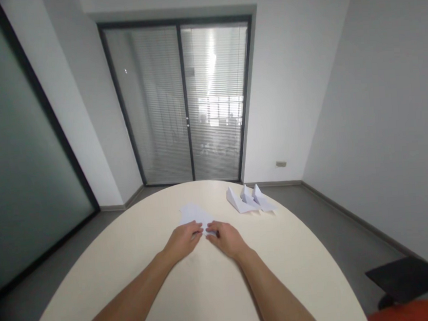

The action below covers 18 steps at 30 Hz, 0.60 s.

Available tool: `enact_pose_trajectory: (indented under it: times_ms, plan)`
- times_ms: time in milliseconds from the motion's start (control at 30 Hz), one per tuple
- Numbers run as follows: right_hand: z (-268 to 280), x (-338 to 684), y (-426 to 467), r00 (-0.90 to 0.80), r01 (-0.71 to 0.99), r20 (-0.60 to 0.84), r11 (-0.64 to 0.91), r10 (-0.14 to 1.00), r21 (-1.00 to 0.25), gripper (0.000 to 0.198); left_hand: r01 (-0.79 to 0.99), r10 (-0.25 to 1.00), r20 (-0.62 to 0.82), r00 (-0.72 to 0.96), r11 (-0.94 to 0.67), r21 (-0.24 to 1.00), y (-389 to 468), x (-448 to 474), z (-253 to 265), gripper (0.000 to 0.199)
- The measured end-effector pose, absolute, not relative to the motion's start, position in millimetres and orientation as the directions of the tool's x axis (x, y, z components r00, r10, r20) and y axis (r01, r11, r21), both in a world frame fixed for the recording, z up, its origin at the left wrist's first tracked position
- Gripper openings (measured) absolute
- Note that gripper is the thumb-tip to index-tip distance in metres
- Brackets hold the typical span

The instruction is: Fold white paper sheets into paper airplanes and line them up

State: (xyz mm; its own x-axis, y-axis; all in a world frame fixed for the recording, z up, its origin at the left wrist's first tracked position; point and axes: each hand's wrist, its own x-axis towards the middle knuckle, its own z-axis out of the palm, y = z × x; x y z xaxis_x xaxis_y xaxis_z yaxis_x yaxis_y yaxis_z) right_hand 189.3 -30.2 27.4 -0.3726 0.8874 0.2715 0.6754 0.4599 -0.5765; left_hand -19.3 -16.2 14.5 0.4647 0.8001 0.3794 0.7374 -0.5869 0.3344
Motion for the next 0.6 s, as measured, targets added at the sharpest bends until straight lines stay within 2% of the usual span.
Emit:
enact_pose_trajectory:
  times_ms: [267, 600]
  plan:
    - [35, 184, -37, -0.347, 0.731, 0.305, 0.459, 0.887, -0.505, 0.026, 0.760, 0.813, 0.335, 0.477, -0.573, 0.306, -22, -15, 24, 0.021]
    - [40, 182, -41, -0.349, 0.741, 0.296, 0.455, 0.889, -0.493, 0.026, 0.825, 0.856, 0.272, 0.440, -0.505, 0.253, -29, -12, 35, 0.021]
